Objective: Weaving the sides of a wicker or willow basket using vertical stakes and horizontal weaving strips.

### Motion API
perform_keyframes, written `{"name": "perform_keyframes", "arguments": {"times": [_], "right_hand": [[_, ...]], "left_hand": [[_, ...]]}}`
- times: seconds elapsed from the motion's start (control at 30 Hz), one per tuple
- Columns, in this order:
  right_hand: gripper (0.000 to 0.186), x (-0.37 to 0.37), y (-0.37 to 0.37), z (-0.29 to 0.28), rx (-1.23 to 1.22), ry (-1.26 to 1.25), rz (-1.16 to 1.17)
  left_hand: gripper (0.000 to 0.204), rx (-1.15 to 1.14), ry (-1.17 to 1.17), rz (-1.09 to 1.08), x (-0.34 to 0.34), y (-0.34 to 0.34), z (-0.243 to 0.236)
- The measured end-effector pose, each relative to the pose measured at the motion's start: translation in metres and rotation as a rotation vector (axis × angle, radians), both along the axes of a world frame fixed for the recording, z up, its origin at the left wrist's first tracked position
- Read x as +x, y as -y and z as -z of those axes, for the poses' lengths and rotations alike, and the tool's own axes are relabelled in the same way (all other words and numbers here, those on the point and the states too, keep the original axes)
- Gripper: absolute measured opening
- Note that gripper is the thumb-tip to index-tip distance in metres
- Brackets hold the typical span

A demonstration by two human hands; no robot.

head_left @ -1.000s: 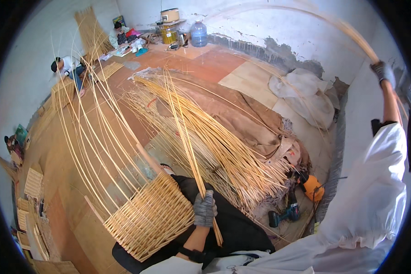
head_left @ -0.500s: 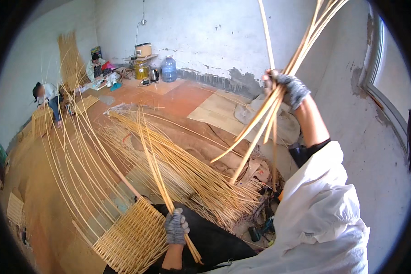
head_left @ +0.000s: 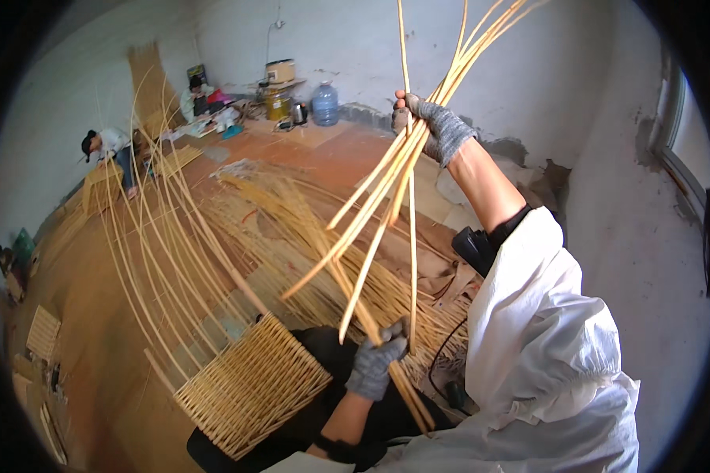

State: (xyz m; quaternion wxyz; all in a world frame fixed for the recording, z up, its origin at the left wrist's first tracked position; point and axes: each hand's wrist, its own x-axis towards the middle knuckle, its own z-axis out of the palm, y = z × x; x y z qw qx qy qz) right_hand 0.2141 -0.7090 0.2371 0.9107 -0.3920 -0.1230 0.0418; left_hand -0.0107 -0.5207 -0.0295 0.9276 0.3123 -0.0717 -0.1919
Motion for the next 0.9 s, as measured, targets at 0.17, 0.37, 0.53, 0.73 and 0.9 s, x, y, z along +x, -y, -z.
{"name": "perform_keyframes", "arguments": {"times": [0.17,0.37,0.53,0.73,0.9], "right_hand": [[0.019,0.015,-0.026,0.031,-0.088,-0.057,0.084],[0.029,0.035,0.049,0.063,-0.353,-0.224,0.191],[0.012,0.02,0.13,0.089,-0.595,-0.249,0.372],[0.01,-0.053,0.14,0.189,-0.521,-0.335,0.409],[0.014,-0.117,0.163,0.252,-0.544,-0.443,0.56]], "left_hand": [[0.02,-0.086,-0.107,0.112,0.005,-0.023,-0.02],[0.014,-0.269,-0.163,0.048,0.008,-0.067,-0.005],[0.014,-0.437,-0.136,-0.079,0.004,-0.088,0.02],[0.012,-0.031,-0.357,-0.347,0.042,-0.033,0.039],[0.011,0.558,-0.553,-0.366,0.044,-0.018,0.06]]}}
